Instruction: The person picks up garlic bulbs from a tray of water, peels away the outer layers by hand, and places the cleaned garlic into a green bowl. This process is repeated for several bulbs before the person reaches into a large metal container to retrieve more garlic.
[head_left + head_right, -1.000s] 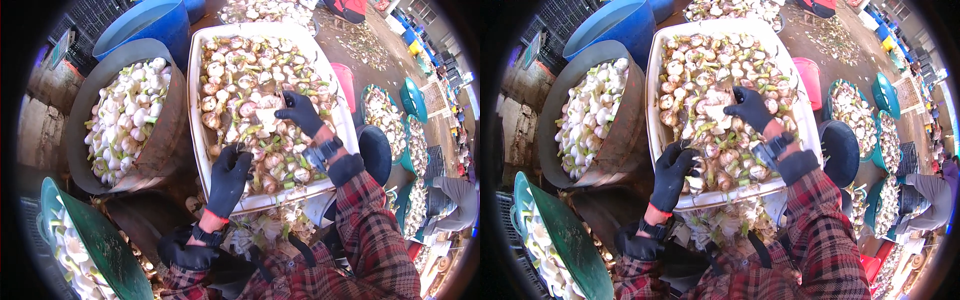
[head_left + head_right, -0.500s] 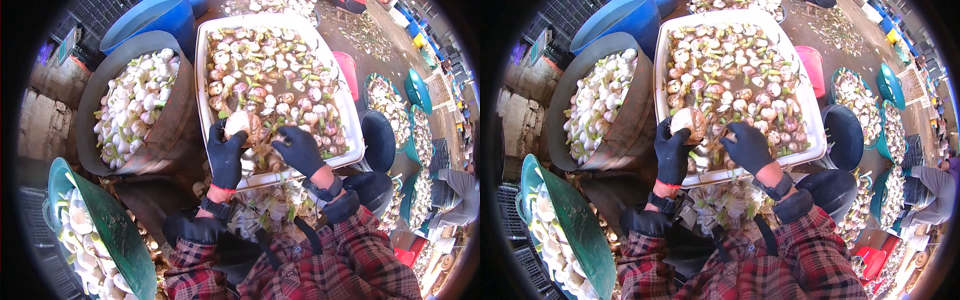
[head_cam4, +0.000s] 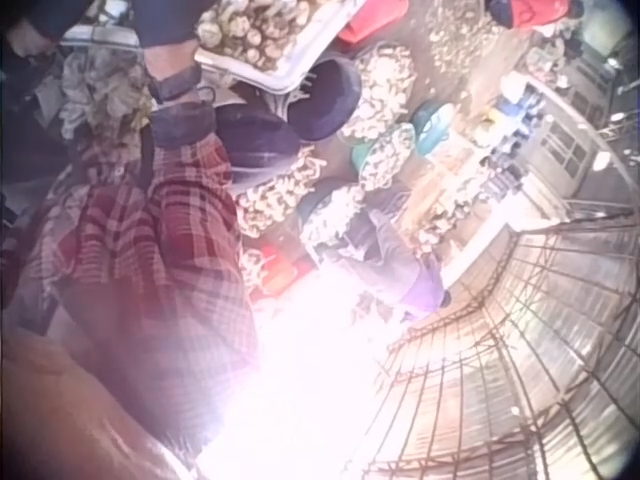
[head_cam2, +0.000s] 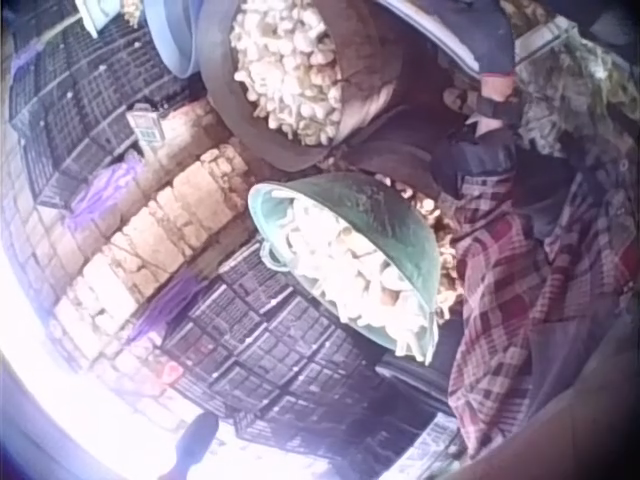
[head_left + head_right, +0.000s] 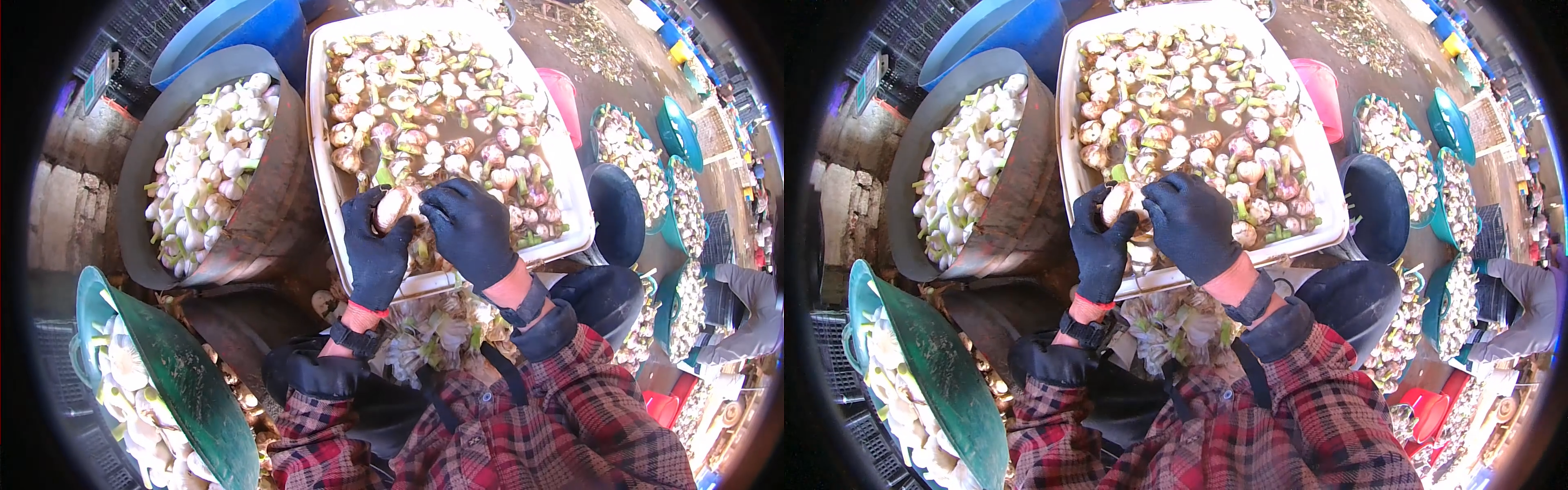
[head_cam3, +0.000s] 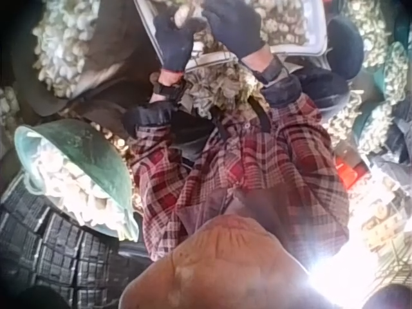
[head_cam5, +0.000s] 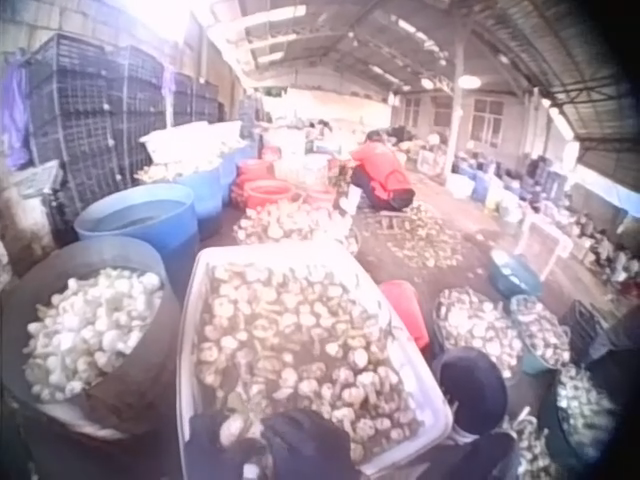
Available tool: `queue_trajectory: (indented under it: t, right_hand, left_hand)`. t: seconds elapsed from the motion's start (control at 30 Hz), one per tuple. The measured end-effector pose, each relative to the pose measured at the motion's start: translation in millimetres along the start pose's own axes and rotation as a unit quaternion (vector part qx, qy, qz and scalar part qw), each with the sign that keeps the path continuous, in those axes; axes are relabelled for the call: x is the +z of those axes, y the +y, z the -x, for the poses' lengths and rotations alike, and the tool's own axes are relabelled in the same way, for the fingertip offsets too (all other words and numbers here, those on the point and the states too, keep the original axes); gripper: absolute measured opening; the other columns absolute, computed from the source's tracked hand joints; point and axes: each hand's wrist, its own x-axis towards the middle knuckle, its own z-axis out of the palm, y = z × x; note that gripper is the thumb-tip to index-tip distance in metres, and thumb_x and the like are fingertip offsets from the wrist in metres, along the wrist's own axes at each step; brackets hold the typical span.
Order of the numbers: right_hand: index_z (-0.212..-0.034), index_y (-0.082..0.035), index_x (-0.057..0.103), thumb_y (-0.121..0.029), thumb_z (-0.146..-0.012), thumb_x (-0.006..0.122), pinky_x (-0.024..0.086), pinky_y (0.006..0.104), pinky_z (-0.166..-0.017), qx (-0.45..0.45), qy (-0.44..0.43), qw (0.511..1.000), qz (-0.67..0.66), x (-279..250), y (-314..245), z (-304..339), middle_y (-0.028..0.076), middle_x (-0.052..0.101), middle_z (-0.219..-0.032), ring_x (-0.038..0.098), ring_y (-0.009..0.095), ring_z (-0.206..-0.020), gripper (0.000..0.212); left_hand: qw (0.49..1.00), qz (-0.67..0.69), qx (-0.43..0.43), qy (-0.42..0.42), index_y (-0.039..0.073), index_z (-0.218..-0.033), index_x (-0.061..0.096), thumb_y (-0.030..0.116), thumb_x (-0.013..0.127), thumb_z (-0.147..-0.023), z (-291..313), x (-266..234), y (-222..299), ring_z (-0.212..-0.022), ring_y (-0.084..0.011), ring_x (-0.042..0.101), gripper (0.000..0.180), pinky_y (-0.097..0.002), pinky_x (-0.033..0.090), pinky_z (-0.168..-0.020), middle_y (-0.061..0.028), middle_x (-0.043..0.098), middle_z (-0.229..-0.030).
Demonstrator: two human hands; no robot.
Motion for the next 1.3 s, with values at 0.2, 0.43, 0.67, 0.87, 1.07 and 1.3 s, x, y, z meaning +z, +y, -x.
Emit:
queue_trajectory:
  t: [0.2, 0.43, 0.67, 0.87, 1.07, 1.3]
  right_hand:
    - [-0.076, -0.007, 0.062, -0.01, -0.073, 0.062, 0.047, 0.0428, -0.059, -0.02, -0.021, 0.998, 0.047, 0.8, 4.4, -1.1, 0.011, 0.06, -0.076, 0.06, 0.03, -0.071, 0.004]
    - [-0.071, -0.006, 0.059, -0.009, -0.072, 0.062, 0.047, 0.0437, -0.055, 0.01, -0.003, 1.0, -0.008, 1.7, 13.7, 1.3, 0.013, 0.059, -0.067, 0.06, 0.033, -0.061, 0.005]
    - [-0.068, -0.003, 0.058, -0.01, -0.073, 0.063, 0.049, 0.037, -0.054, 0.13, 0.0, 0.983, -0.13, -1.3, 35.8, 13.1, 0.016, 0.061, -0.062, 0.062, 0.033, -0.057, 0.01]
    - [-0.081, -0.001, 0.064, -0.007, -0.077, 0.061, 0.048, 0.0313, -0.057, 0.196, -0.048, 0.979, 0.013, -8.7, 92.3, 32.9, 0.01, 0.063, -0.064, 0.063, 0.02, -0.06, 0.008]
    - [-0.095, -0.002, 0.065, 0.005, -0.073, 0.057, 0.051, 0.0349, -0.072, 0.081, 0.0, 0.988, -0.128, -43.8, 53.2, 13.6, 0.015, 0.065, -0.096, 0.065, 0.029, -0.081, 0.025]
    - [-0.093, 0.001, 0.066, -0.007, -0.074, 0.073, 0.052, 0.0338, -0.07, 0.078, -0.075, 0.962, -0.249, -39.9, 19.7, 11.6, 0.015, 0.067, -0.085, 0.067, 0.026, -0.078, 0.022]
  left_hand:
    - [1.0, -0.002, 0.013, -0.007, 0.0, -0.112, 0.053, -0.008, 0.066, -0.072, 4.4, 4.8, 5.2, -0.106, -0.0184, 0.054, 0.043, -0.0307, 0.043, -0.094, -0.0078, 0.053, -0.11]
    - [0.993, -0.073, 0.085, -0.04, 0.001, -0.108, 0.056, -0.006, 0.069, -0.065, 1.4, -1.1, 16.3, -0.103, -0.0247, 0.054, 0.045, -0.0339, 0.042, -0.093, -0.0115, 0.052, -0.107]
    - [0.987, 0.016, 0.056, -0.149, 0.0, -0.114, 0.055, -0.008, 0.07, -0.066, -6.7, -12.9, 10.2, -0.108, -0.0236, 0.051, 0.05, -0.0337, 0.042, -0.094, -0.0092, 0.05, -0.11]
    - [0.911, 0.335, -0.076, -0.229, -0.001, -0.122, 0.051, -0.004, 0.068, -0.078, -4.9, -25.7, 14.6, -0.112, -0.0195, 0.053, 0.048, -0.0331, 0.042, -0.097, -0.0087, 0.056, -0.12]
    - [0.841, 0.456, -0.185, -0.226, -0.002, -0.127, 0.047, 0.008, 0.062, -0.083, -6.1, -25.1, 23.7, -0.115, -0.0251, 0.053, 0.047, -0.0377, 0.042, -0.1, -0.0141, 0.056, -0.123]
    - [0.819, 0.471, -0.22, -0.243, -0.004, -0.131, 0.042, 0.015, 0.055, -0.087, -5.3, -18.8, 23.7, -0.116, -0.0269, 0.053, 0.05, -0.0389, 0.043, -0.1, -0.0159, 0.054, -0.125]
